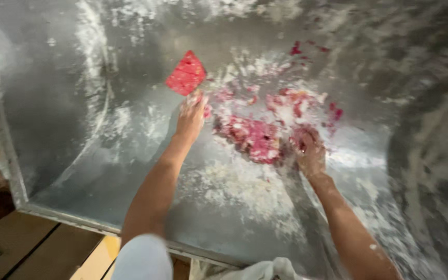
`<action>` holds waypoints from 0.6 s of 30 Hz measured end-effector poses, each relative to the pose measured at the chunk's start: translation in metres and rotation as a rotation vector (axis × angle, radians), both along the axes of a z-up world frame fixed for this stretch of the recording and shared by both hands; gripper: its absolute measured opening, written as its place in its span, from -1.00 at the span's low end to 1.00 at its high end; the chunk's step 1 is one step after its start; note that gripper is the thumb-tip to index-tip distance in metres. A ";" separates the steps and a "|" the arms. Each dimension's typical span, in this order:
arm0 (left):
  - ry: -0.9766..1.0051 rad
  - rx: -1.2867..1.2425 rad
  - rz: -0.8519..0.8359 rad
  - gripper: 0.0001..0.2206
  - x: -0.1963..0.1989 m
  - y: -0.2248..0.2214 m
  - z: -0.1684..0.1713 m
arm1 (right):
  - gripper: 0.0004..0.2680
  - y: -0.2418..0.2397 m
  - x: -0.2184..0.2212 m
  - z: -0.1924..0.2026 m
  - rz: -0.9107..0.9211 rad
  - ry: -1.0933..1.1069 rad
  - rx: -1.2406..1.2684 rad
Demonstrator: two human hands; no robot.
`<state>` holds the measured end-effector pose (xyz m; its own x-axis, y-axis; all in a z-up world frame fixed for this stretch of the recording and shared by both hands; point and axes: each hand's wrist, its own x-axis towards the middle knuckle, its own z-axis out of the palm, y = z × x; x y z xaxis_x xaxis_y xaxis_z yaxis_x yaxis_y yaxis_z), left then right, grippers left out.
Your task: The person kneads a mass of pink dough inside a large metal bin by hand, folding and pressing it repeatedly into the surface. The person continues to work the dough into a cohesive round ball before lifting and turning it over.
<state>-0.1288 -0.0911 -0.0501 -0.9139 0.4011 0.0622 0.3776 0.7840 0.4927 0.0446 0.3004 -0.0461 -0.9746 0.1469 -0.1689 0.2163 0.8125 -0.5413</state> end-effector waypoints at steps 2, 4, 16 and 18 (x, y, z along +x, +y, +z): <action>0.186 -0.096 -0.018 -0.77 -0.025 -0.005 0.000 | -0.56 -0.016 -0.025 0.005 0.125 0.220 0.137; 0.563 -0.301 -0.010 -0.57 -0.039 -0.001 0.006 | -0.45 -0.030 -0.045 0.003 0.189 0.255 0.082; -0.056 0.153 0.351 -0.55 -0.070 -0.067 -0.092 | -0.41 -0.056 -0.031 -0.035 0.166 0.072 0.132; 0.065 0.119 0.474 -0.67 -0.074 -0.095 -0.108 | -0.37 -0.061 -0.037 -0.016 0.024 0.035 0.006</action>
<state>-0.2027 -0.1862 -0.1583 -0.9868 -0.0716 0.1453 0.0256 0.8168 0.5763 0.0071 0.2390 -0.0618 -0.9831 0.1245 -0.1339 0.1779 0.8204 -0.5434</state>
